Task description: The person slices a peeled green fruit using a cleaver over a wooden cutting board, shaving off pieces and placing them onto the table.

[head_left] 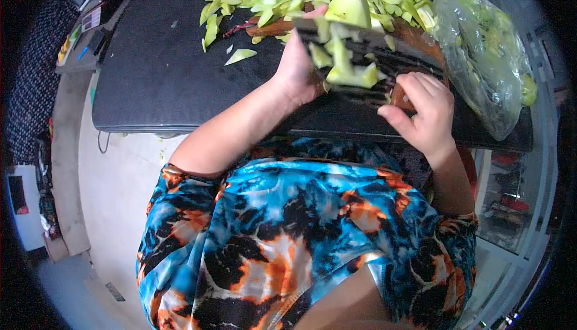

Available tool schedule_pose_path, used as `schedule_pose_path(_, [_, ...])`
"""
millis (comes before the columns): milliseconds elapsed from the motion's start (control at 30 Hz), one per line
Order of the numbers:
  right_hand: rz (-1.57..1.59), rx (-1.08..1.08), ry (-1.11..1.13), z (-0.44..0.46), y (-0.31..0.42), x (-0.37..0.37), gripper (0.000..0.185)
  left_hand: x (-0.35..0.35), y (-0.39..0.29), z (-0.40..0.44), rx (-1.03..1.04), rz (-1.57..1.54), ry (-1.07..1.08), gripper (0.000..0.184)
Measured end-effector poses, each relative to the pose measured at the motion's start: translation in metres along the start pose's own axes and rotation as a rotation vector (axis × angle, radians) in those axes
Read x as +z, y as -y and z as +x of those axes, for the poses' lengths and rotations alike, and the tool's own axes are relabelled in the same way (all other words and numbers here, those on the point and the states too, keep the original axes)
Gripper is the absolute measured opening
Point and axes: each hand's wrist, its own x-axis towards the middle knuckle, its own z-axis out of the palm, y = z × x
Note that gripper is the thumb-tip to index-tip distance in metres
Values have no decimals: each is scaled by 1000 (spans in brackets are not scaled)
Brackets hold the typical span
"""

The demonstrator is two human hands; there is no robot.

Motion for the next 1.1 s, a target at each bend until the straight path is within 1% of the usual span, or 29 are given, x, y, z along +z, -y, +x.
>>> schedule_pose_path(33, [-1, 74, -15, 0, -3, 0, 34, 4, 2, -5, 17, -10, -42, 51])
schedule_pose_path(67, [-2, 147, -31, -2, -8, 2, 33, 1, -2, -6, 40, 106, -47, 49])
schedule_pose_path(100, [-3, 220, -44, -3, -15, 4, 33, 7, -7, -9, 19, 254, 4, 54])
schedule_pose_path(133, [-62, 301, -38, -3, -25, 6, 31, 5, -8, -8, -13, 226, 19, 55])
schedule_pose_path(167, [-124, 462, 2, 0, -36, 6, 31, 3, -8, -6, -44, 200, 35, 55])
schedule_pose_path(233, [-81, 591, -39, 2, -64, 5, 29, 7, -5, -5, 16, 207, -22, 55])
schedule_pose_path(267, [-68, 590, -68, -4, -72, 4, 28, 9, -4, -4, 48, 213, -50, 55])
schedule_pose_path(367, [-19, 550, -123, -9, -74, 3, 24, 10, -4, -2, 127, 248, -32, 56])
schedule_pose_path(400, [2, 527, -121, -9, -56, -1, 22, 5, -4, -1, 73, 193, -34, 57])
schedule_pose_path(433, [22, 504, -123, -11, -40, -1, 21, 1, -4, 3, 90, 212, -46, 59])
schedule_pose_path(467, [41, 416, -163, -13, -30, 2, 22, -2, -4, 5, 72, 145, -39, 59])
schedule_pose_path(567, [114, 207, -67, -13, -4, 2, 26, -2, -4, 2, -2, 18, 1, 61])
schedule_pose_path(633, [54, 20, 44, -7, 6, 2, 33, -4, -5, 7, -63, -89, 54, 64])
schedule_pose_path(667, [-8, -13, 91, -7, 11, 4, 37, -6, -6, 7, -93, -102, 74, 63])
schedule_pose_path(700, [0, -25, 71, -8, 15, 9, 39, -7, -7, 7, -123, -114, 96, 62])
schedule_pose_path(733, [13, -33, 99, -8, 19, 10, 43, -6, -8, 7, -70, -40, 119, 60])
schedule_pose_path(767, [25, -41, 127, -7, 22, 10, 46, -6, -7, 7, -61, 0, 120, 60])
schedule_pose_path(867, [-3, -82, 71, -1, 24, 10, 39, -5, -7, 5, -13, 126, 119, 58])
schedule_pose_path(967, [-24, -22, 73, 3, 24, 4, 38, 1, -8, 1, -113, -135, 215, 58])
schedule_pose_path(1000, [-30, -29, 45, 4, 23, 4, 38, 0, -7, 1, -72, -9, 167, 57])
schedule_pose_path(1100, [-44, -33, 27, 4, 18, 7, 39, 2, -8, -1, -97, -59, 200, 57])
